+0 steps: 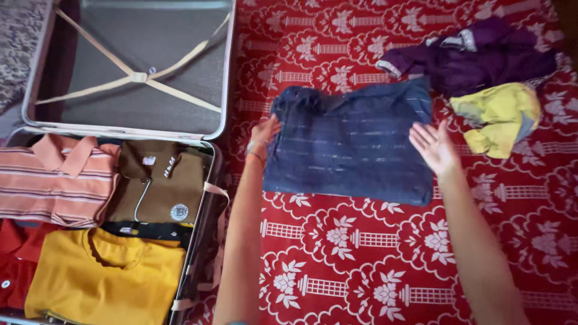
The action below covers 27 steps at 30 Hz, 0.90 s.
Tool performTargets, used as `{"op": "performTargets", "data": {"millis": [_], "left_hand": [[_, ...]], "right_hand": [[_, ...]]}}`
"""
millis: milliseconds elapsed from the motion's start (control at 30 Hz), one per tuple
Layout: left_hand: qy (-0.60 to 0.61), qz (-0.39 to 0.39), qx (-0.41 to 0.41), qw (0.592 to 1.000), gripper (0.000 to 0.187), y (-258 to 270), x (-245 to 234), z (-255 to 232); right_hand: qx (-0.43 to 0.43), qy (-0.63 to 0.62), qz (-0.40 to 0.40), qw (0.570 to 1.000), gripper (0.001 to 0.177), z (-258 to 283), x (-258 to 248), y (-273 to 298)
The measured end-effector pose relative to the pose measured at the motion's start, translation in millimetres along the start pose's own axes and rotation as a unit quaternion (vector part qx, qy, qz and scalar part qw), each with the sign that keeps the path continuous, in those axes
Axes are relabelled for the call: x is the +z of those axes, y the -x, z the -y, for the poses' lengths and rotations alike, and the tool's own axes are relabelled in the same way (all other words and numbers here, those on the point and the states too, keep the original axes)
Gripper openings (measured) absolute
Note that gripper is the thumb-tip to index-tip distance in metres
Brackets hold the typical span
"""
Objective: The person folds a blue piece of cloth on a bed, places it into a suitcase alongside other clothes, and then fastens the suitcase straps before closing the lid.
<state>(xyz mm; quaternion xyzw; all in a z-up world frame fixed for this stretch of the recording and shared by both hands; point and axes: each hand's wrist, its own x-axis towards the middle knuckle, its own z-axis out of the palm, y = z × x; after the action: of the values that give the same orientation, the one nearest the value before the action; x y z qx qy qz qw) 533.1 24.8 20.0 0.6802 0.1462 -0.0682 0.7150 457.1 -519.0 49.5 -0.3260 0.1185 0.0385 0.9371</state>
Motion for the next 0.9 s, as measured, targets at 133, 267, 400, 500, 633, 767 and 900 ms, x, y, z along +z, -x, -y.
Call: {"op": "performTargets", "data": {"millis": [133, 267, 400, 500, 633, 767, 900], "left_hand": [[-0.333, -0.249, 0.029, 0.909, 0.078, 58.2, -17.0, 87.2], [-0.350, -0.250, 0.030, 0.902, 0.083, 113.5, -16.9, 137.0], [-0.141, -0.133, 0.065, 0.979, 0.060, 100.9, -14.4, 154.9], [-0.115, -0.160, 0.015, 0.980, 0.047, 99.3, -19.2, 151.0], [0.007, -0.145, 0.034, 0.989, 0.041, 138.8, -28.2, 155.5], [0.017, -0.095, 0.136, 0.986, 0.034, 200.9, -44.5, 168.1], [-0.073, -0.035, 0.138, 0.987, 0.031, 268.4, -69.7, 179.2]], "right_hand": [[-0.210, 0.436, -0.151, 0.862, 0.047, -59.9, -64.2, 53.4], [-0.291, 0.677, -0.246, 0.630, 0.038, -76.2, -90.2, 115.0], [-0.030, 0.580, -0.236, 0.779, 0.032, -81.6, -83.7, 121.0], [0.018, 0.408, -0.246, 0.879, 0.026, -71.8, -74.2, 114.7], [-0.001, 0.311, -0.184, 0.933, 0.031, -62.9, -73.6, 145.3], [-0.042, 0.374, -0.137, 0.916, 0.033, -63.5, -78.0, 197.8], [-0.044, 0.457, -0.167, 0.872, 0.033, -65.5, -82.2, 252.8]]}}
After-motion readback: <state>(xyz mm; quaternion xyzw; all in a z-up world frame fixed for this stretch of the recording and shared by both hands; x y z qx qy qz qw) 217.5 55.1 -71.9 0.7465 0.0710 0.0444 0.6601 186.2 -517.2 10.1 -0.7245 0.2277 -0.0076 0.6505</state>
